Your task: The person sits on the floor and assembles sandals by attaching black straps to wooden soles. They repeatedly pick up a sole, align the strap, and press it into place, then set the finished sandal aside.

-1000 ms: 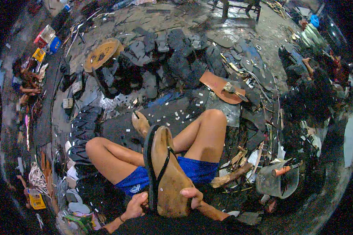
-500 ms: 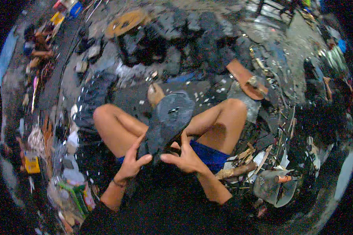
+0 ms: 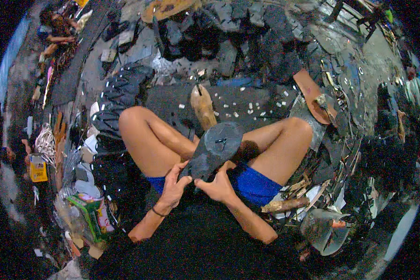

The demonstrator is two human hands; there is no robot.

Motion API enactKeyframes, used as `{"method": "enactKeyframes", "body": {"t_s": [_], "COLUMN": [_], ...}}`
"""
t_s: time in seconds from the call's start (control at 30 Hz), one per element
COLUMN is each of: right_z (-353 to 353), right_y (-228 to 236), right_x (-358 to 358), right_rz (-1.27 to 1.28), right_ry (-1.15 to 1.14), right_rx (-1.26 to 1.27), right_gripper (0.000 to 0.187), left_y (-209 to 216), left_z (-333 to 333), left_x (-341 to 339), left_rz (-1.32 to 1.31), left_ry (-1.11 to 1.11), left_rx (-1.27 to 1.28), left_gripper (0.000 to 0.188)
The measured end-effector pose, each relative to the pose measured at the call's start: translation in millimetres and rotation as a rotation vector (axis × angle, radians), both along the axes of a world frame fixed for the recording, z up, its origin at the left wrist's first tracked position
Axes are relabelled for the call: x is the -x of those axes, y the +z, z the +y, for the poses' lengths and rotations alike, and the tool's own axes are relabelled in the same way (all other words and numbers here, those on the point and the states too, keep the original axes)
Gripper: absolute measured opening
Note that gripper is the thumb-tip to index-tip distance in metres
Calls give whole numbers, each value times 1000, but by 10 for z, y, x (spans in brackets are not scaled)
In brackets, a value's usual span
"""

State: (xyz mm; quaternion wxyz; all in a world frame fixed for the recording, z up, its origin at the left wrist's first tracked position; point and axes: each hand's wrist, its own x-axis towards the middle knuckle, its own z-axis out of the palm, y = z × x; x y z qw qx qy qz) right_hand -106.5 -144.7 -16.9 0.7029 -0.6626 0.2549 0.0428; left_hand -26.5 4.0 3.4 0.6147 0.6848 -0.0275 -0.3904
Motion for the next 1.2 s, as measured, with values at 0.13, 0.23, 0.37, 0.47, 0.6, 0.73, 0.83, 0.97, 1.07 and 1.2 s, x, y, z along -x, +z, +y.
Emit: {"method": "enactKeyframes", "body": {"t_s": [0.13,0.23,0.37,0.47,0.6,0.73,0.83,0.97,1.07,1.2], "right_z": [-277,-444,-387,-394,-526,-918,-1074,-1144,-1109,-1221], "right_y": [732,915,972,981,983,794,4,-84,437,718], "right_x": [-22,-134,-371,-344,-270,-229,-616,-990,-1198,-1525], "right_rz": [-171,-372,-353,-349,-228,-243,-207,-211,-447,-596], "right_ry": [-38,-147,-53,-50,-72,-92,-187,-210,-192,306], "right_rx": [-120,-251,200,290,8,170,674,578,272,742], "right_gripper": [111,90,74,71,64,52,50,48,45,47], "left_y": [482,665,535,563,511,870,643,490,396,244], "left_z": [57,-181,-714,-870,-841,-614,-682,-876,-863,-784], "left_x": [-240,-618,-946,-891,-1352,-1675,-1498,-1108,-957,-888], "left_rz": [150,-59,274,329,-178,155,456,587,723,794], "left_ry": [-24,-114,162,268,517,386,146,102,120,-15], "left_rx": [291,529,831,814,266,806,1082,1100,1033,882], "left_gripper": [70,73,83,70,69,79,84,80,74,69]}}
